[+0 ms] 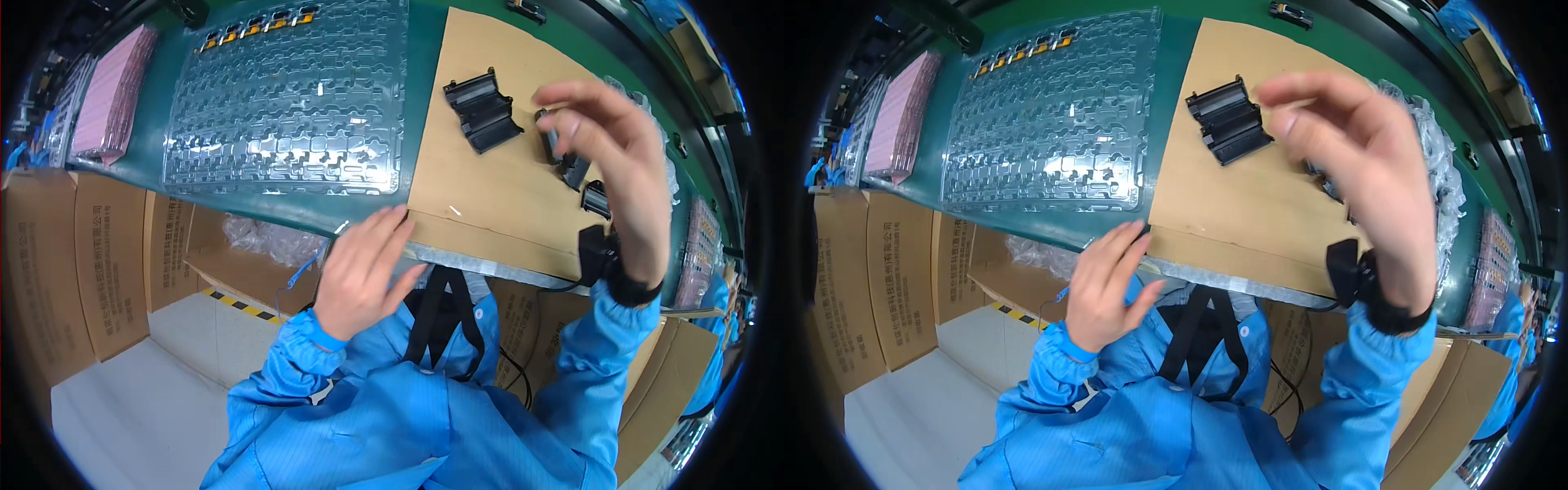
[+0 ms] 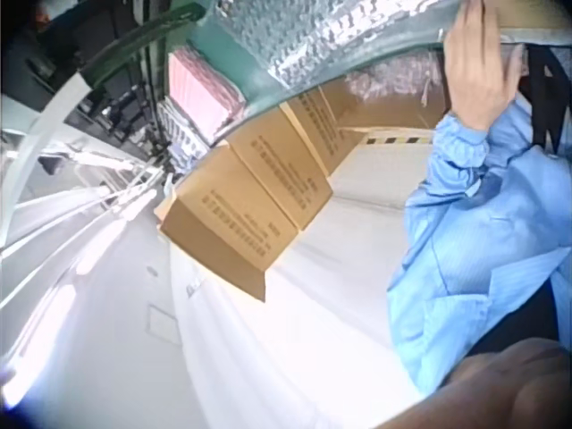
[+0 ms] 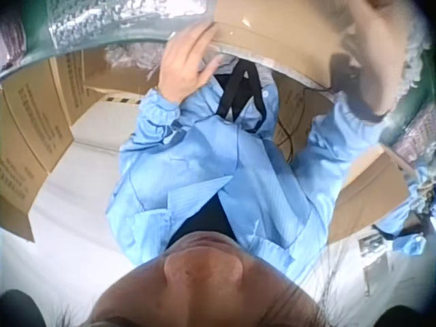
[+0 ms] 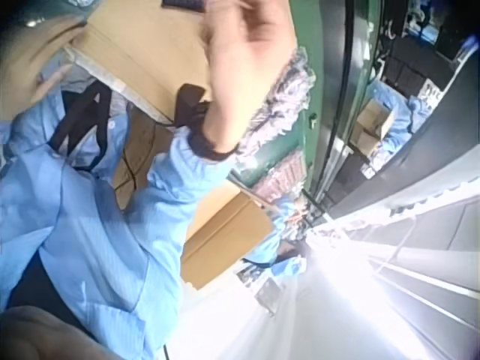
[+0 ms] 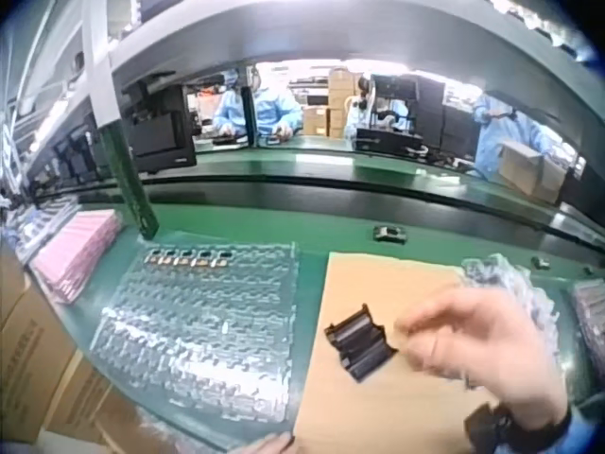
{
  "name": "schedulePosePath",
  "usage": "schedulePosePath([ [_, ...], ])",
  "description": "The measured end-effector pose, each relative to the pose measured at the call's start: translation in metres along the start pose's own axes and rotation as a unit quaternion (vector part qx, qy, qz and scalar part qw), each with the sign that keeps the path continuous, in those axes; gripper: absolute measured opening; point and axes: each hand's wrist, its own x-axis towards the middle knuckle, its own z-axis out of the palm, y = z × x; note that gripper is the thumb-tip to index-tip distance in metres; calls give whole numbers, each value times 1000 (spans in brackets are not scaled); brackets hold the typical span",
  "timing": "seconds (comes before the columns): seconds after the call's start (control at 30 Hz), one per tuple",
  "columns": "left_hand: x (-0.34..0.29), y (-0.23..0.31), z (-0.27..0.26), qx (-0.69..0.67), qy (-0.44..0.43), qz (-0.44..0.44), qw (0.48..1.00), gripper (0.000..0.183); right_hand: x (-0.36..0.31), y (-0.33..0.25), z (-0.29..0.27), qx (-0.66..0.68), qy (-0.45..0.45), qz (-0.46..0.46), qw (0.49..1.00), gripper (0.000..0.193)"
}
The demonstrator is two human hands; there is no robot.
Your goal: Manually assemble internal electronic parts into a small plastic housing component.
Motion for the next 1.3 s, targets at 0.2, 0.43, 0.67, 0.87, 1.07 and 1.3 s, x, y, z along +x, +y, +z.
schedulePosePath([
  [0.2, -46, -54, 10, 117, -30, 97, 988, 41, -46, 11, 33, 68, -14, 67, 995, 22],
  [0.43, -136, -161, -39, 408, -59, -140, 900, 21, -94, 24, 47, -88, -15, 64, 994, 22],
  [0.67, -173, -155, -52, 295, -134, -511, 797, 17, -108, 57, 191, -397, -13, -15, 918, 76],
  [0.87, -162, -143, -75, 239, 78, -313, 916, 42, -92, 80, 331, -131, -135, -302, 935, 60],
  [1.07, -107, -81, -95, 380, 154, -312, 857, 22, -93, 57, 278, -204, -94, -338, 914, 13],
  [1.3, -11, -24, -73, 64, 89, -134, 985, 42, -34, 51, 113, -517, 211, -197, 806, 21],
])
